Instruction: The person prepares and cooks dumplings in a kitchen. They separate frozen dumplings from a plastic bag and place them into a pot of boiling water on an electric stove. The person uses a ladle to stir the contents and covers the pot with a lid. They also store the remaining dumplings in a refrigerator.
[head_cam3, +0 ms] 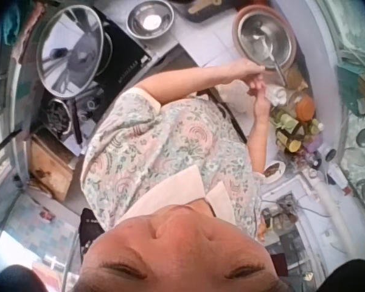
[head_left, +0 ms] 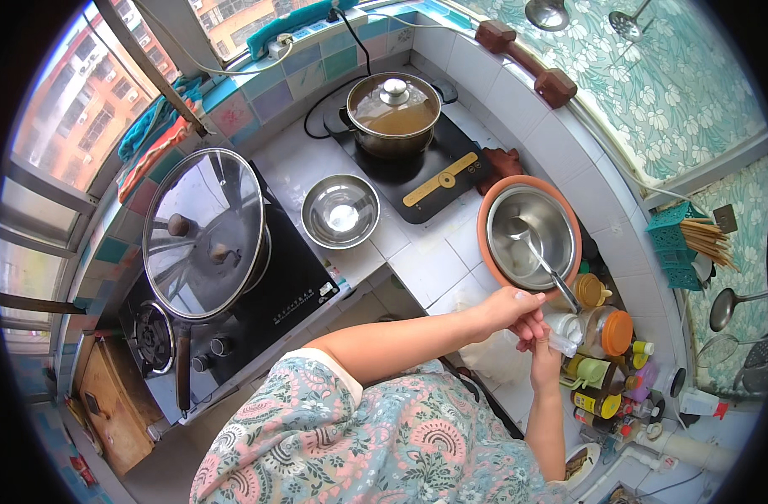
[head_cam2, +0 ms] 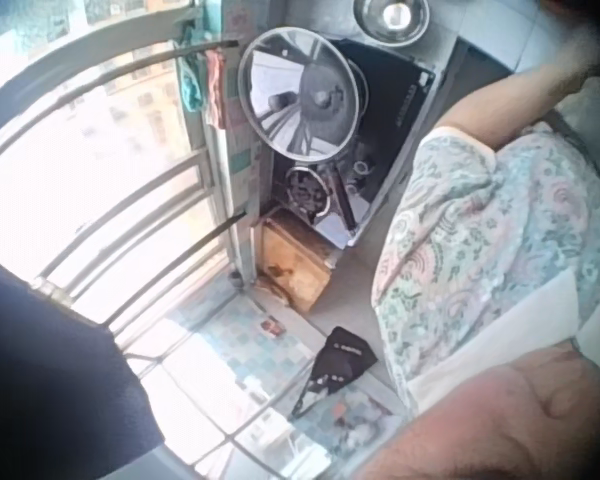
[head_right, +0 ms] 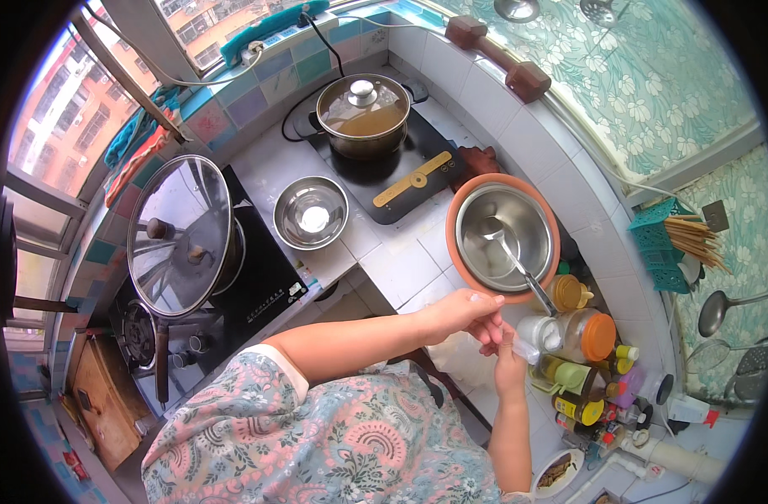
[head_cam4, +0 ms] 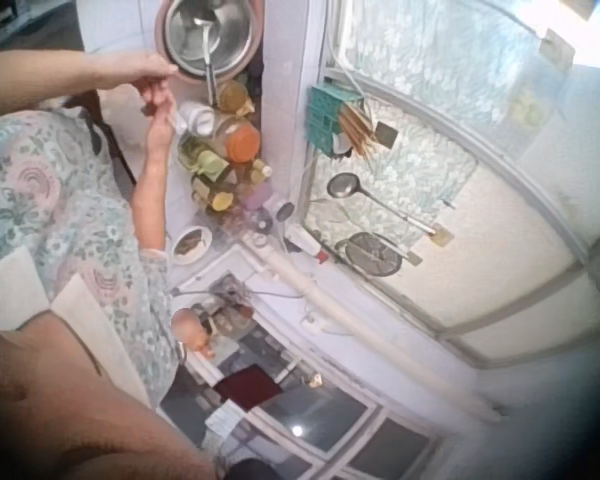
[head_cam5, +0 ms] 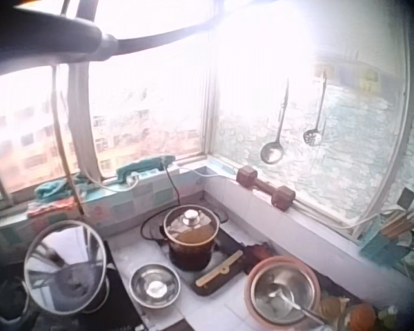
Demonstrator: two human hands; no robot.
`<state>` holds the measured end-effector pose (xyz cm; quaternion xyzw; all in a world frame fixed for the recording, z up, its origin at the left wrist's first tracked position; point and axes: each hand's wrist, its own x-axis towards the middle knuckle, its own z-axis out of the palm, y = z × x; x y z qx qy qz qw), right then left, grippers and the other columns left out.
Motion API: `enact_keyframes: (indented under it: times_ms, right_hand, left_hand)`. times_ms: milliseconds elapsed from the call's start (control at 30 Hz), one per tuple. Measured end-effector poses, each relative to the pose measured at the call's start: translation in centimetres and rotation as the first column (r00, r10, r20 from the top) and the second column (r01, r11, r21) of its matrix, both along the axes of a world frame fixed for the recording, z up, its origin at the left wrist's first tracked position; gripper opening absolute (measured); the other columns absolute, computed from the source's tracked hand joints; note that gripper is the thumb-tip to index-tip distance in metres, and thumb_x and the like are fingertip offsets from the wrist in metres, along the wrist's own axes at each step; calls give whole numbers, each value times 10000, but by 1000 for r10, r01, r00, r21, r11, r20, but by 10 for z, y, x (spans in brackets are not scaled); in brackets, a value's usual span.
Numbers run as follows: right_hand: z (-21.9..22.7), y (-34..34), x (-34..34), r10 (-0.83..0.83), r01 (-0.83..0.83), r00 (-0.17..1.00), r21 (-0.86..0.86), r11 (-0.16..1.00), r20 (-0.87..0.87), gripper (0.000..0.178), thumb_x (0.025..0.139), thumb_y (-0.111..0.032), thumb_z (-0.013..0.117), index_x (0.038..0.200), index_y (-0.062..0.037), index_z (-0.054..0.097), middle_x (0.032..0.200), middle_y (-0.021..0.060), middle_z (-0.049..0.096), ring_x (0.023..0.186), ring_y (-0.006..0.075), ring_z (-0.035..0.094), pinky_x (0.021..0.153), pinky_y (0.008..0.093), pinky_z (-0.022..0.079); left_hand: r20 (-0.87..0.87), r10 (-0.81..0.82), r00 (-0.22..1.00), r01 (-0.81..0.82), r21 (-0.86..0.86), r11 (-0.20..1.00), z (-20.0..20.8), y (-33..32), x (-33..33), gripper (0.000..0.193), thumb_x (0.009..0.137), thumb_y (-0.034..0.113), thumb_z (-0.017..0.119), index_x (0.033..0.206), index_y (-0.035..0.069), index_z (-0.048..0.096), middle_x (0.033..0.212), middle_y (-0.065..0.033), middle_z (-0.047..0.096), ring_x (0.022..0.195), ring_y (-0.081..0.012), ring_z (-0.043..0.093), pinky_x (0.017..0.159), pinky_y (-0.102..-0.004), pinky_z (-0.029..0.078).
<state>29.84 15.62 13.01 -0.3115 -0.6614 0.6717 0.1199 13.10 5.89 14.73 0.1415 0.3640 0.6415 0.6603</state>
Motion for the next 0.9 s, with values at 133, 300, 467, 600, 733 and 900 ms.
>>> enact_keyframes:
  times_ms: [133, 300, 467, 600, 733, 900]
  right_hand:
    - [-15, 1, -21, -58, 70, 995, -161, 984, 75, 338, 950, -288, 560, 1126, -1, 577, 887, 46, 617, 772, 117, 566, 705, 240, 455]
    - [-23, -3, -35, -46, 66, 974, -83, 994, 222, 238, 908, -160, 627, 1075, 10, 613, 859, 58, 636, 763, 120, 592, 714, 250, 487]
    - [-11, -9, -46, -6, 43, 933, -93, 995, 361, 183, 937, -164, 581, 1013, 2, 571, 809, 76, 631, 728, 140, 617, 659, 240, 509]
    - [-8, -12, -43, -162, 261, 937, -314, 913, 308, 169, 936, -156, 580, 1024, -16, 544, 770, 75, 622, 700, 151, 628, 639, 234, 520]
    - [-14, -13, -35, -209, 313, 932, -368, 876, 295, 177, 903, -107, 621, 1037, -18, 548, 785, 79, 636, 680, 148, 625, 646, 235, 524]
    - [-14, -19, -37, -40, 35, 946, 23, 999, 323, 161, 846, -64, 659, 985, -22, 589, 826, 92, 664, 749, 153, 644, 651, 266, 513]
  left_hand:
    - [-524, -2, 851, -37, -63, 997, -32, -17, -31, 326, 935, 339, 515, 902, 41, 644, 714, -83, 678, 610, -152, 634, 613, -313, 504]
    - [-955, -117, 274, 14, -117, 993, -72, -24, -39, 242, 850, 308, 586, 897, 84, 666, 727, -99, 676, 674, -284, 652, 654, -401, 510]
    - [-984, 40, 172, 41, 48, 998, -83, -12, -48, 149, 840, 230, 597, 891, 95, 632, 752, -119, 672, 722, -334, 648, 640, -439, 494]
    - [-963, 73, 259, 111, 104, 988, -62, -11, -62, 130, 819, 192, 602, 915, 108, 630, 741, -113, 664, 729, -326, 644, 640, -435, 485]
    - [-985, -82, 152, 364, -21, 931, -55, -18, -73, 148, 780, 185, 627, 905, 106, 633, 721, -99, 652, 727, -311, 638, 645, -426, 483]
    - [-991, 100, 87, 300, 122, 946, -84, -13, -50, 185, 773, 208, 624, 929, 108, 636, 798, -96, 669, 762, -293, 648, 666, -420, 495]
